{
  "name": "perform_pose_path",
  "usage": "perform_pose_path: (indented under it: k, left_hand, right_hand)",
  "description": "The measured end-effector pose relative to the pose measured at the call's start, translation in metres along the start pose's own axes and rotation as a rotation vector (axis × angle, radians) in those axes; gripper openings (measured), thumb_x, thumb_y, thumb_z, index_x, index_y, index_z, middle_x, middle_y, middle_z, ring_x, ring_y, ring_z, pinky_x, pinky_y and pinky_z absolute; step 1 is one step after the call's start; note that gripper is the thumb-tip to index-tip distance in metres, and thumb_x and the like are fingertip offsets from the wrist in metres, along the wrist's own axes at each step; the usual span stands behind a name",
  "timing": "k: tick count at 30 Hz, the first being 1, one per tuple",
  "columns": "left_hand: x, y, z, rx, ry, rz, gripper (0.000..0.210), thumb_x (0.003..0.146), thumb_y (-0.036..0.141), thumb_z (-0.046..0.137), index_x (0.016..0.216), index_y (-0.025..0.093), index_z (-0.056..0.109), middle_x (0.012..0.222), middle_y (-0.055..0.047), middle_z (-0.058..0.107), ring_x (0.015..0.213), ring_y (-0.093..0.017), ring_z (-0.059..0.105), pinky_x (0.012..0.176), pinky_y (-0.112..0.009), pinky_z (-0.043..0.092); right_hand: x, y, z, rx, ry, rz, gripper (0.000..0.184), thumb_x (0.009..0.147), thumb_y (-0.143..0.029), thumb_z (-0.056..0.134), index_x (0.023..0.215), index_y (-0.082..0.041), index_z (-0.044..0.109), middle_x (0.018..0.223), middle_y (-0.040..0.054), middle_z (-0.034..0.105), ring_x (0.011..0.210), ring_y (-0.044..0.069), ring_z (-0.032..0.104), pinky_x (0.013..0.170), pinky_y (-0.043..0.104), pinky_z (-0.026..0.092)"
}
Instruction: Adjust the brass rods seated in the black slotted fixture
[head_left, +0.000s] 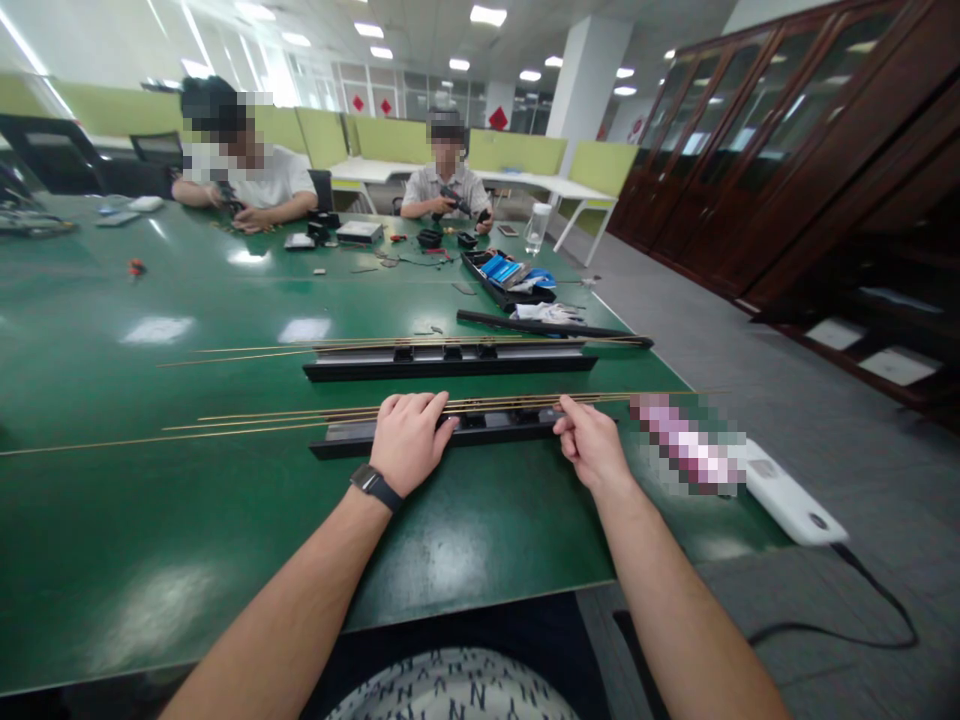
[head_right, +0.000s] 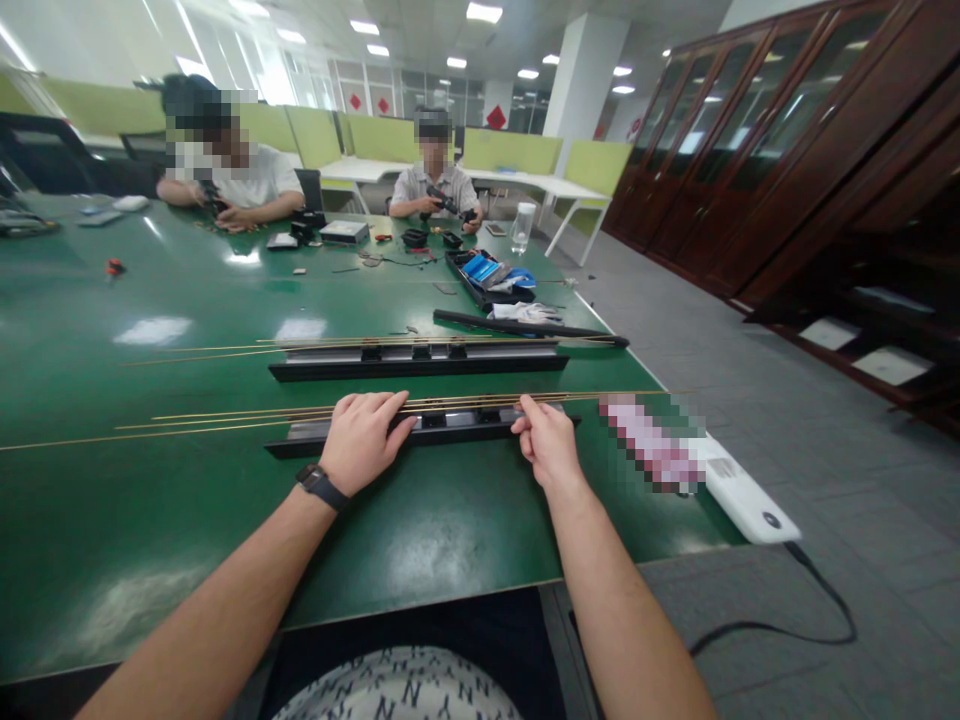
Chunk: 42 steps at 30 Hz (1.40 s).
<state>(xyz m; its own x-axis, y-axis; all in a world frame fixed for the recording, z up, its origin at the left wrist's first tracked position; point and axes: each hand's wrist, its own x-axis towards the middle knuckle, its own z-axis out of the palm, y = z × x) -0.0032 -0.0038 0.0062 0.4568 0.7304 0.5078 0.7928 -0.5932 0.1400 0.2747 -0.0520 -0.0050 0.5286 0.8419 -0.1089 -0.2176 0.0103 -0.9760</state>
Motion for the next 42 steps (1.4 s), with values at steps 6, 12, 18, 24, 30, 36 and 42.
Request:
perform_pose_path:
  k: [6,12,18,24,30,36,42]
  left_hand:
    - [0.0002,-0.0003,0.0,0.0,-0.009,-0.002,0.037,0.101,0.043,0.052,0.129,0.022,0.065,0.117,-0.011,0.074,0.107,-0.03,0.065,0.099,-0.048,0.04]
    - [0.0002,0.0002,0.0002,0.002,-0.001,-0.003,0.036,0.101,0.043,0.052,0.128,0.022,0.065,0.118,-0.011,0.074,0.108,-0.03,0.065,0.099,-0.047,0.039]
    - [0.0002,0.0001,-0.0007,0.015,-0.003,0.001,0.037,0.101,0.043,0.052,0.128,0.021,0.065,0.117,-0.011,0.074,0.108,-0.029,0.065,0.099,-0.047,0.04]
    - [-0.0001,-0.0001,0.0002,0.005,0.003,0.0,0.037,0.101,0.043,0.053,0.128,0.022,0.066,0.117,-0.011,0.074,0.107,-0.03,0.066,0.098,-0.048,0.041]
    - [0.0002,-0.0002,0.0001,0.013,0.001,0.005,0.036,0.101,0.043,0.053,0.128,0.022,0.065,0.117,-0.011,0.074,0.107,-0.029,0.066,0.098,-0.047,0.04]
    - [0.0001,-0.0005,0.0001,0.017,0.005,0.008,0.036,0.101,0.042,0.053,0.128,0.021,0.065,0.117,-0.011,0.074,0.108,-0.029,0.065,0.098,-0.047,0.04]
    - [0.0,-0.0004,0.0006,0.013,0.005,0.008,0.036,0.101,0.042,0.052,0.128,0.021,0.065,0.117,-0.011,0.074,0.108,-0.029,0.065,0.098,-0.047,0.041]
  right_hand:
    - [-0.0003,-0.0016,-0.0003,0.06,0.058,-0.012,0.037,0.073,-0.047,0.084,0.08,-0.016,0.065,0.05,-0.0039,0.059,0.027,0.005,0.037,0.025,0.017,0.02]
    - [-0.0001,-0.0002,0.0001,0.004,0.009,0.002,0.041,0.072,-0.052,0.084,0.081,-0.016,0.066,0.053,-0.0013,0.063,0.027,0.005,0.038,0.025,0.017,0.018]
    - [0.0011,0.0002,0.0001,0.054,0.035,-0.006,0.04,0.07,-0.049,0.086,0.079,-0.016,0.065,0.05,-0.0038,0.059,0.027,0.005,0.036,0.024,0.017,0.019]
    - [0.0011,-0.0006,0.0,0.037,0.059,-0.009,0.037,0.073,-0.049,0.083,0.079,-0.016,0.065,0.05,-0.0026,0.06,0.026,0.006,0.037,0.024,0.017,0.018]
    - [0.0008,-0.0001,0.0001,0.024,0.028,-0.003,0.039,0.071,-0.048,0.084,0.079,-0.015,0.067,0.05,-0.0021,0.061,0.026,0.005,0.037,0.025,0.017,0.019]
    - [0.0005,-0.0011,0.0005,0.076,0.092,-0.014,0.034,0.074,-0.045,0.082,0.078,-0.017,0.064,0.048,-0.0038,0.058,0.027,0.006,0.036,0.024,0.017,0.019]
    - [0.0007,0.0002,0.0,0.02,0.033,0.007,0.039,0.073,-0.05,0.084,0.08,-0.016,0.065,0.051,-0.0014,0.062,0.027,0.006,0.038,0.025,0.017,0.018]
